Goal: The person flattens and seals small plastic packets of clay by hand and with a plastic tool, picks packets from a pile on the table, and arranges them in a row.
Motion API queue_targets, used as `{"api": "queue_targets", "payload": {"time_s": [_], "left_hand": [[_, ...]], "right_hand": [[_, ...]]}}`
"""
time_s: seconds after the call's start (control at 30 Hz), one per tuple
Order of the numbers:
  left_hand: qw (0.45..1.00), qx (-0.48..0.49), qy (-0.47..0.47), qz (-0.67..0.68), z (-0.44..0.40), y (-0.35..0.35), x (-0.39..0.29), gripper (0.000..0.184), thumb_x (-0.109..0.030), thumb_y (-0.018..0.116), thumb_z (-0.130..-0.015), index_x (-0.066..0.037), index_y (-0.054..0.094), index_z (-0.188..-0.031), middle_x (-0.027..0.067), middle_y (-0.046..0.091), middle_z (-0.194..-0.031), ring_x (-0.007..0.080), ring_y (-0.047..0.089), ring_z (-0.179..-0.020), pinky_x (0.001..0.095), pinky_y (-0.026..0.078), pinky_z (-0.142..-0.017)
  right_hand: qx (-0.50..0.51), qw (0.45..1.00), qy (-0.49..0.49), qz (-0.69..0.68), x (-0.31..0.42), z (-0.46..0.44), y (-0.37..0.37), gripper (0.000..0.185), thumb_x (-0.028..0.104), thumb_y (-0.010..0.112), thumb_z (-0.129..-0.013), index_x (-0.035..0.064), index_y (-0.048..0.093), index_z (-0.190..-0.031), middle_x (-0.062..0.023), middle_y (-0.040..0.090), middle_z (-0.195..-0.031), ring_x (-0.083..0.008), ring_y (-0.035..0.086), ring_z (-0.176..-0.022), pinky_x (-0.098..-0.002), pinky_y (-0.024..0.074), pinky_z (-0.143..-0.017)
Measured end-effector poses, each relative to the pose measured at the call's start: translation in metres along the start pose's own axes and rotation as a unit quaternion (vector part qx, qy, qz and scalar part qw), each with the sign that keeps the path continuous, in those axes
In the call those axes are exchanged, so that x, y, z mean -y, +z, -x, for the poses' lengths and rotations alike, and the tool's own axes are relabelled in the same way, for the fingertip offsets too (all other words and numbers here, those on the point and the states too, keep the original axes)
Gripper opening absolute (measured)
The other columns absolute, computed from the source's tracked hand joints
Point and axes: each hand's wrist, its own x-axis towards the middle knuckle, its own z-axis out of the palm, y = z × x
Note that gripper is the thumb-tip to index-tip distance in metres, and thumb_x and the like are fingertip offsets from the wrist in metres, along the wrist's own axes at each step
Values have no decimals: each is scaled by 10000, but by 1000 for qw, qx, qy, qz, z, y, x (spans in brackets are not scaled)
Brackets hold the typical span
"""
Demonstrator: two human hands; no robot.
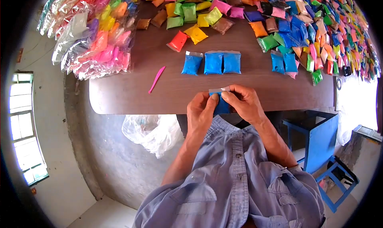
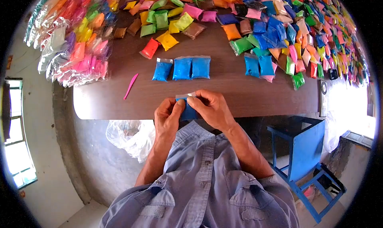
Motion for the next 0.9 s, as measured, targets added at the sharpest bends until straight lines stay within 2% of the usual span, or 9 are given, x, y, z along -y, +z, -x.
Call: {"api": "queue_targets", "payload": {"time_s": [0.07, 0.13, 0.27, 0.33, 0.5, 0.6, 0.67, 0.73, 0.9], "left_hand": [[1000, 2, 10, -10, 1, -1, 0, 177, -174, 677, -1059, -4, 723, -1041, -72, 604, -829, 6, 477, -716, 206, 346, -605], [1000, 7, -24, -15, 1, -2, -1, 216, -178, 694, -1051, 38, 702, -1052, -18, 656, -874, 34, 554, -771, 214, 426, -643], [999, -9, -38, 9, 2, 2, -6, 204, -177, 681, -1058, 26, 704, -1047, -29, 646, -867, 29, 539, -754, 207, 408, -633], [1000, -15, -20, 0, 0, 0, 2, 193, -197, 683, -1065, -12, 727, -1031, -77, 601, -846, 12, 483, -759, 207, 370, -649], [1000, 0, -8, 16, -1, -2, -1, 231, -251, 683, -1070, -33, 723, -1005, -77, 585, -825, 21, 477, -744, 211, 374, -652], [998, -13, -38, 43, 0, 1, -10, 248, -275, 696, -1059, -41, 712, -978, -72, 572, -812, 26, 474, -741, 217, 372, -650], [995, -29, -65, 66, 0, 3, -14, 247, -275, 703, -1052, -44, 705, -964, -69, 566, -806, 28, 472, -742, 221, 370, -649], [1000, -2, -15, -1, 2, 4, -13, 204, -226, 716, -1027, -41, 693, -943, -63, 547, -784, 30, 461, -722, 227, 362, -628], [996, 35, 6, -79, 0, 2, -8, 168, -125, 694, -1017, 37, 689, -971, -33, 591, -794, 51, 493, -681, 254, 362, -564]], "right_hand": [[-17, 999, -14, 32, -3, 0, -1, 156, 139, 714, -1013, -13, 749, -1017, 45, 624, -786, -28, 523, -704, -232, 431, -598], [-26, 998, -26, 49, -4, 0, 0, 156, 138, 713, -1012, -13, 750, -1015, 41, 632, -793, -32, 528, -707, -234, 434, -601], [-10, 989, -92, 116, -1, -1, 0, 154, 133, 708, -1010, -13, 755, -1014, 33, 649, -805, -43, 539, -720, -241, 442, -609], [-4, 991, -82, 110, -3, -1, -1, 162, 143, 707, -1015, -11, 756, -1019, 33, 648, -803, -42, 540, -724, -241, 446, -614], [4, 995, -72, 69, -5, -3, -2, 196, 179, 701, -1036, -8, 757, -1018, 33, 649, -800, -41, 545, -728, -241, 455, -618], [-14, 994, -86, 72, -6, -3, -2, 206, 195, 696, -1047, 1, 757, -1015, 36, 643, -796, -38, 541, -730, -242, 458, -620], [-77, 993, -69, 62, -10, -3, -1, 200, 191, 694, -1047, 3, 754, -1022, 40, 635, -791, -32, 537, -738, -243, 462, -621], [-83, 992, -85, 49, -13, -5, 1, 200, 190, 694, -1046, -1, 750, -1036, 38, 640, -797, -33, 542, -741, -245, 467, -624], [-65, 990, -120, 46, -17, -3, 1, 216, 194, 705, -1030, -12, 736, -1088, 17, 670, -840, -52, 577, -758, -257, 496, -639]]}}
